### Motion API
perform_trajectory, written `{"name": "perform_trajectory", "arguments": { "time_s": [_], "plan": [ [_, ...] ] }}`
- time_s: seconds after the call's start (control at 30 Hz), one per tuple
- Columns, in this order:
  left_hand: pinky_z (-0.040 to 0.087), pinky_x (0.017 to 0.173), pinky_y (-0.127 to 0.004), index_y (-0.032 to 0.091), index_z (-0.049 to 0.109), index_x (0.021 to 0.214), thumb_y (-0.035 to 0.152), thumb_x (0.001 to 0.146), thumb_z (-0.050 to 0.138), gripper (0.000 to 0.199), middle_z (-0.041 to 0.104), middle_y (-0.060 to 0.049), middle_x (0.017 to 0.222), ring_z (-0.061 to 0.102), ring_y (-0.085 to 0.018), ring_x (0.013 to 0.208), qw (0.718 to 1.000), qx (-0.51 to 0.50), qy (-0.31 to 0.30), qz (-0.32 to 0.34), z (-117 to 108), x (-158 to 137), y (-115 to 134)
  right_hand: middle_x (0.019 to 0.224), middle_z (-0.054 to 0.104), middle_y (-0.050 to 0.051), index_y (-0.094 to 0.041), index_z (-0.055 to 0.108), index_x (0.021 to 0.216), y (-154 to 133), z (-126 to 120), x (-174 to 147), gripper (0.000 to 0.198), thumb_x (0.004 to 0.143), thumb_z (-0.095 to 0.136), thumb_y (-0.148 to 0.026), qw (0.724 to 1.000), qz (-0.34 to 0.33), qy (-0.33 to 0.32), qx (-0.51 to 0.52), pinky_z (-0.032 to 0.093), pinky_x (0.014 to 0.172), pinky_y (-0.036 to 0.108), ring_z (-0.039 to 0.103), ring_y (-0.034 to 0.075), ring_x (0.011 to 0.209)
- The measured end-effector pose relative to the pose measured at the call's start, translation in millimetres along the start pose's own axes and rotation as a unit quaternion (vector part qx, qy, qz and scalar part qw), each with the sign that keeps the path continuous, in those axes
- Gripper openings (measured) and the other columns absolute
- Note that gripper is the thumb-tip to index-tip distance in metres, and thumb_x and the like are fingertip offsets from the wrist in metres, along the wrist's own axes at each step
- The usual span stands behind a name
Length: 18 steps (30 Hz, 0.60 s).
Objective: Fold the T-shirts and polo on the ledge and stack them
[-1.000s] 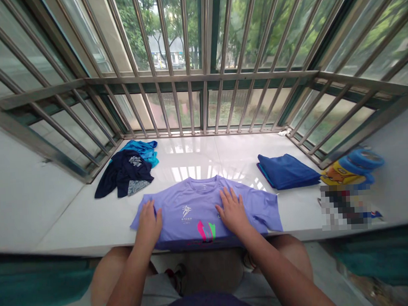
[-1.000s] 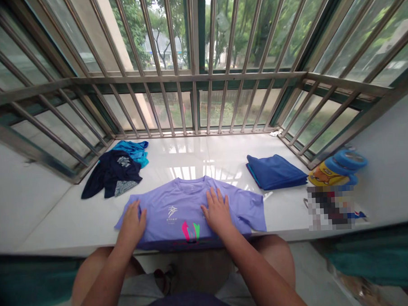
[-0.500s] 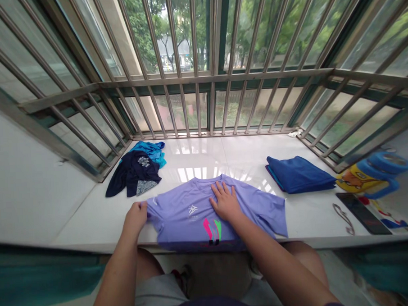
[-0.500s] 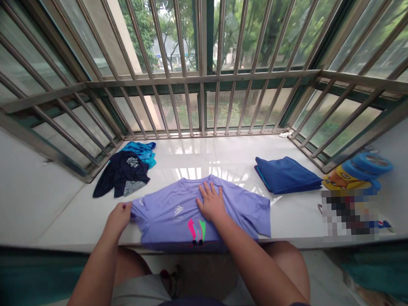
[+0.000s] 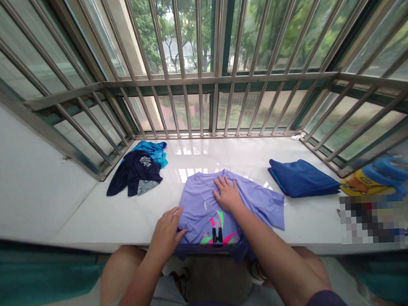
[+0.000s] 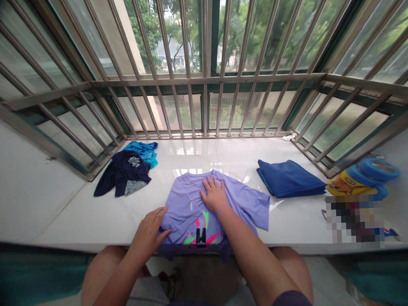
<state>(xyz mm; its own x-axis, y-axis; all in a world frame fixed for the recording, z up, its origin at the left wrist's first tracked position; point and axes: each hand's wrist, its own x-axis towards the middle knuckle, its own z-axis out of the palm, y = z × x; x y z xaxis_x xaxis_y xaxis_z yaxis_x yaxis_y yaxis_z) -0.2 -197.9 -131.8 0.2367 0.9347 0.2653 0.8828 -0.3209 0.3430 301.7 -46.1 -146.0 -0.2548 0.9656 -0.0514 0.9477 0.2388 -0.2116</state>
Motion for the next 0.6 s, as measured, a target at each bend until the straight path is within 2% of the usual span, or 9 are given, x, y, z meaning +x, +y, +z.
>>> {"name": "perform_trajectory", "arguments": {
  "time_s": [0.1,0.17,0.23,0.3,0.43,0.6],
  "plan": [
    [0.054,0.109,-0.05,0.024,0.065,0.142,0.04,0.095,0.068,0.05,0.074,-0.014,0.133,0.068,-0.034,0.122,0.996,-0.053,-0.026,-0.063,5,-6,-36,0.182,0.02,0.006,-0.03,0.032,0.173,3,0,6,0.069,0.111,0.033,-0.059,1.0,-0.003,0.002,-0.006,0.003,0.132,0.064,0.014,0.032,0.168],
    [0.057,0.099,-0.043,0.025,0.072,0.132,0.04,0.094,0.067,0.041,0.078,-0.01,0.113,0.071,-0.03,0.105,0.988,-0.103,-0.066,-0.089,2,-4,-53,0.182,0.02,0.006,-0.03,0.031,0.173,5,-1,10,0.068,0.111,0.033,-0.058,1.0,-0.003,0.001,-0.006,0.004,0.132,0.064,0.014,0.031,0.168],
    [0.057,0.083,-0.036,0.025,0.076,0.127,0.042,0.091,0.068,0.041,0.074,-0.004,0.091,0.069,-0.024,0.084,0.976,-0.144,-0.1,-0.128,-1,0,-62,0.182,0.02,0.006,-0.031,0.032,0.173,7,-2,15,0.068,0.111,0.034,-0.057,1.0,-0.003,-0.001,-0.004,0.004,0.132,0.064,0.015,0.031,0.168],
    [0.053,0.071,-0.031,0.024,0.076,0.13,0.045,0.088,0.067,0.048,0.067,0.001,0.079,0.063,-0.02,0.07,0.963,-0.181,-0.109,-0.166,-3,5,-65,0.182,0.022,0.007,-0.029,0.034,0.172,8,-3,18,0.067,0.111,0.035,-0.056,1.0,-0.003,-0.001,-0.002,0.004,0.132,0.064,0.015,0.031,0.168],
    [0.048,0.068,-0.028,0.023,0.073,0.136,0.046,0.084,0.066,0.058,0.067,0.004,0.077,0.06,-0.017,0.066,0.952,-0.212,-0.079,-0.208,0,16,-66,0.18,0.028,0.011,-0.023,0.041,0.168,11,-6,24,0.064,0.111,0.036,-0.051,1.0,-0.016,0.017,-0.004,0.006,0.132,0.062,0.017,0.032,0.167],
    [0.042,0.063,-0.028,0.025,0.079,0.104,0.047,0.086,0.06,0.034,0.064,0.004,0.069,0.061,-0.018,0.065,0.951,-0.175,-0.051,-0.25,2,27,-63,0.173,0.04,0.014,-0.017,0.057,0.154,6,-22,30,0.051,0.11,0.041,-0.038,0.998,-0.039,0.053,-0.015,0.011,0.132,0.057,0.024,0.032,0.164]
  ]
}}
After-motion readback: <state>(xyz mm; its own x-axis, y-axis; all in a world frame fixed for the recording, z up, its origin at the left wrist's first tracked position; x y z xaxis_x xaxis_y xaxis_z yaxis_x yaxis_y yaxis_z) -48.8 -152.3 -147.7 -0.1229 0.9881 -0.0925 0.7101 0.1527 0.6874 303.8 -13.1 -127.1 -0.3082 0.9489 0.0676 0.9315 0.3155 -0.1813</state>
